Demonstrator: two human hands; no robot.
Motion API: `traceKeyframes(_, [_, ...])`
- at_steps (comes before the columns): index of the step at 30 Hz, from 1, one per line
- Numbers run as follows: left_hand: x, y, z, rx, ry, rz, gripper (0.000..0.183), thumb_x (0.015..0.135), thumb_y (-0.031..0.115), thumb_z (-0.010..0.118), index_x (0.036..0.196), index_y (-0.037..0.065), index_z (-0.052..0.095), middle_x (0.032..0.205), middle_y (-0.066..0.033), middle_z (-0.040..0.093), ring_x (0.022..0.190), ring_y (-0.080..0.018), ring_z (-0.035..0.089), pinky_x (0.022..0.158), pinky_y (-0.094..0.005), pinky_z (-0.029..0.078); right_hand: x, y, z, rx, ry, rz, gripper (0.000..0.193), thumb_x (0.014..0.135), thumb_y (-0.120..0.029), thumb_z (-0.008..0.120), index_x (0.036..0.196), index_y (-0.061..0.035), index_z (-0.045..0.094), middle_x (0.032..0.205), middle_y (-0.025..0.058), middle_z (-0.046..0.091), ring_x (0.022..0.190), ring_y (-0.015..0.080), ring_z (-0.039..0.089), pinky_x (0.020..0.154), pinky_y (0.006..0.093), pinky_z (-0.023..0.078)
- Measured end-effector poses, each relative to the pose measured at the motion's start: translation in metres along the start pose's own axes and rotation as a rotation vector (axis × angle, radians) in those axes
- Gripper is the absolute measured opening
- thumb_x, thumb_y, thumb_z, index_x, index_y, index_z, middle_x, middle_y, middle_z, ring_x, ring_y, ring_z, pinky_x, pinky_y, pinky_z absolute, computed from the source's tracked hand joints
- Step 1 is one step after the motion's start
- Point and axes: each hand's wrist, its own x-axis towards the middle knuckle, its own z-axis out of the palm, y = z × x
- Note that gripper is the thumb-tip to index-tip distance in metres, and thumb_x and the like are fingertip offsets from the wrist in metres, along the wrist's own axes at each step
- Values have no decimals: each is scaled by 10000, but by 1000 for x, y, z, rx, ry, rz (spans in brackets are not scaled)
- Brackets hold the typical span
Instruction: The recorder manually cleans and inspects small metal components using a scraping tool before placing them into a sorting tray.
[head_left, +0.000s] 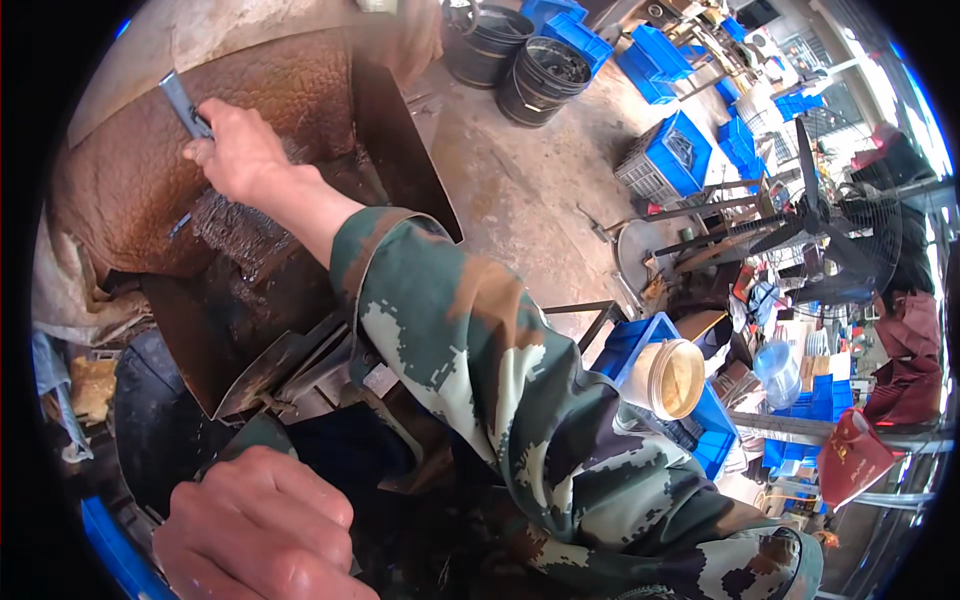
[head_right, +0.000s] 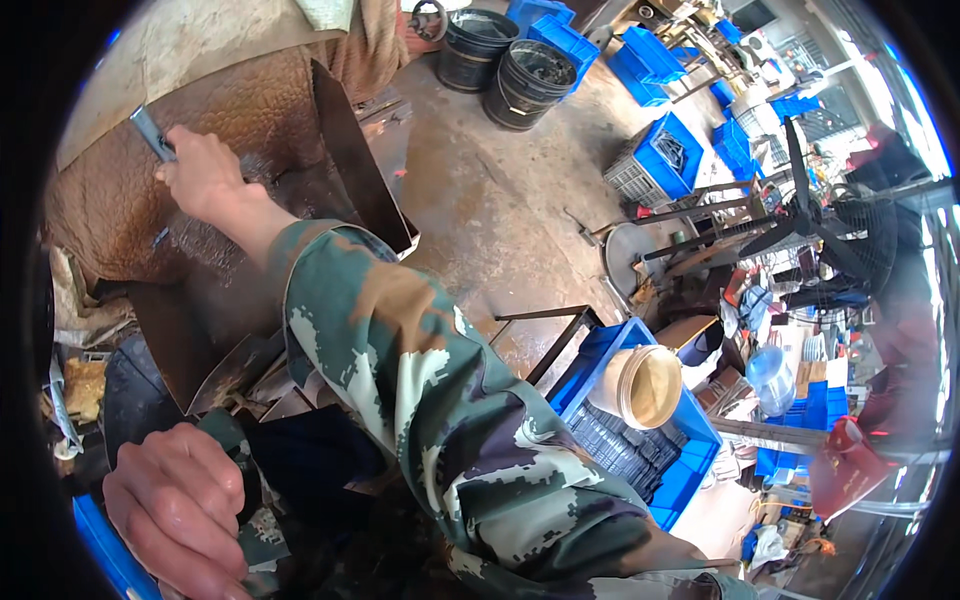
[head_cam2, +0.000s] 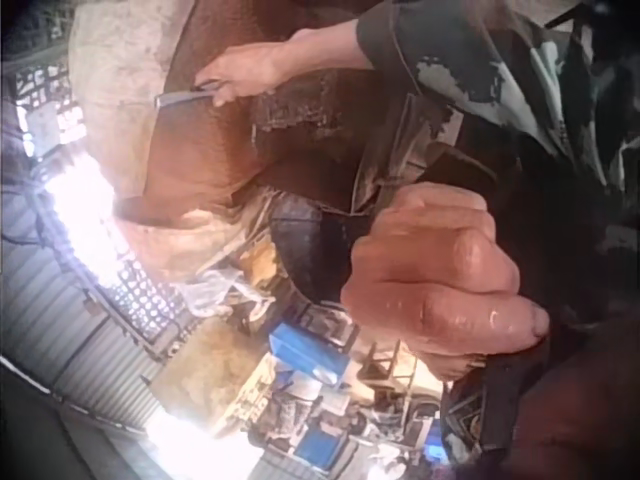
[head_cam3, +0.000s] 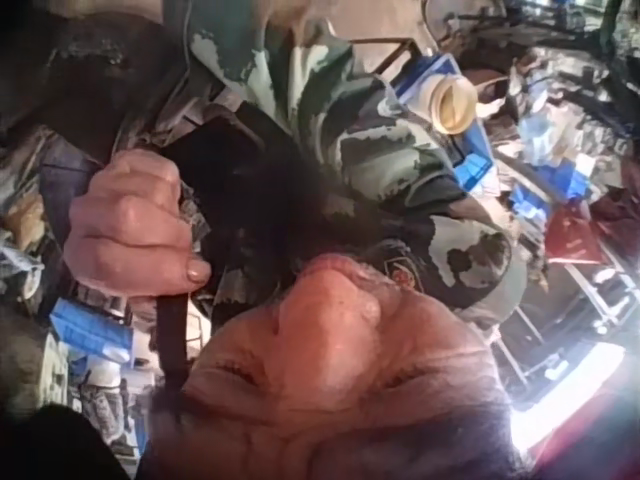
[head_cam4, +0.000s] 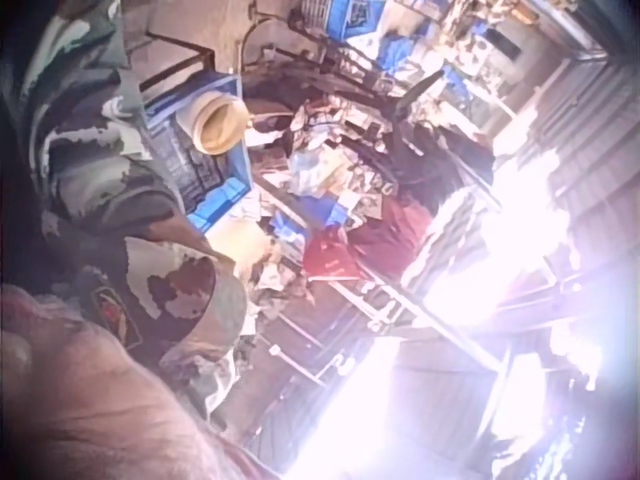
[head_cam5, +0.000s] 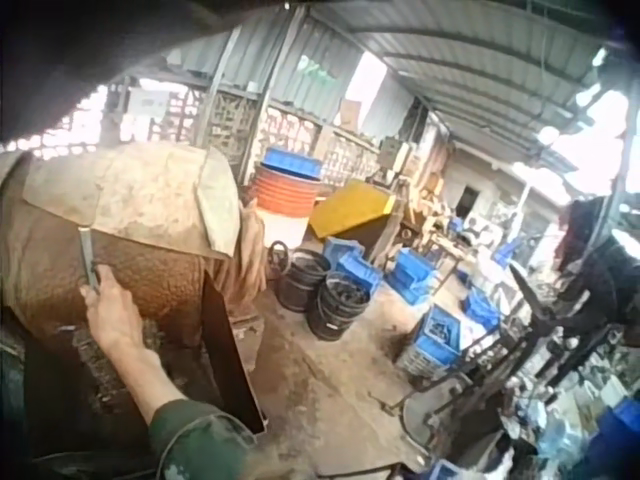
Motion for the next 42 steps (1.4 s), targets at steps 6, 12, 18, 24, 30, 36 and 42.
traceKeyframes(6, [3,2,7,44,-1,-64,79,855,109,714,823,42,687,654,-43,581,418,-104,430,406,-267,292,-3,-4,6,16,3,-48,349,910,-224,690,1192,-38,607,984,243,698,985,424,659,880,489,515])
traceKeyframes(12, [-9,0,6,-75,254,-244,357,908,148,592,584,4,630,549,-81,617,357,-122,452,354,-238,349,8,9,8,-29,26,-121,342,923,-205,683,1176,8,597,843,169,702,553,237,677,575,381,568])
traceKeyframes(18, [-12,-6,6,11,196,-67,106,787,83,826,799,26,738,615,-45,631,355,-66,429,347,-206,213,-1,-4,4,13,32,-35,477,891,-236,707,1313,-46,594,1105,219,701,1087,393,646,969,461,497])
traceKeyframes(24, [-17,1,-2,-38,124,-59,121,747,71,856,769,33,742,622,-45,641,367,-59,445,354,-203,208,5,2,8,36,4,-27,425,895,-220,702,1269,-40,605,1046,222,708,1046,390,659,935,473,503])
traceKeyframes(30, [-10,2,-2,-57,106,-45,120,738,83,868,773,39,761,638,-50,651,376,-57,456,373,-204,224,7,9,10,-5,39,-146,303,931,-189,684,1140,11,595,778,149,676,519,218,645,538,380,546])
traceKeyframes(36, [-4,-1,-1,-25,38,41,71,808,93,741,795,43,693,626,-39,570,397,-94,407,392,-260,262,3,2,8,-23,20,-98,281,937,-185,671,1128,2,583,779,187,679,571,280,667,628,431,545])
traceKeyframes(42, [-2,-3,-7,-24,-58,55,85,816,122,729,812,40,704,631,-39,579,403,-91,414,393,-258,254,2,0,4,-13,7,-35,315,929,-227,681,1140,-13,586,841,222,692,768,361,696,761,485,525])
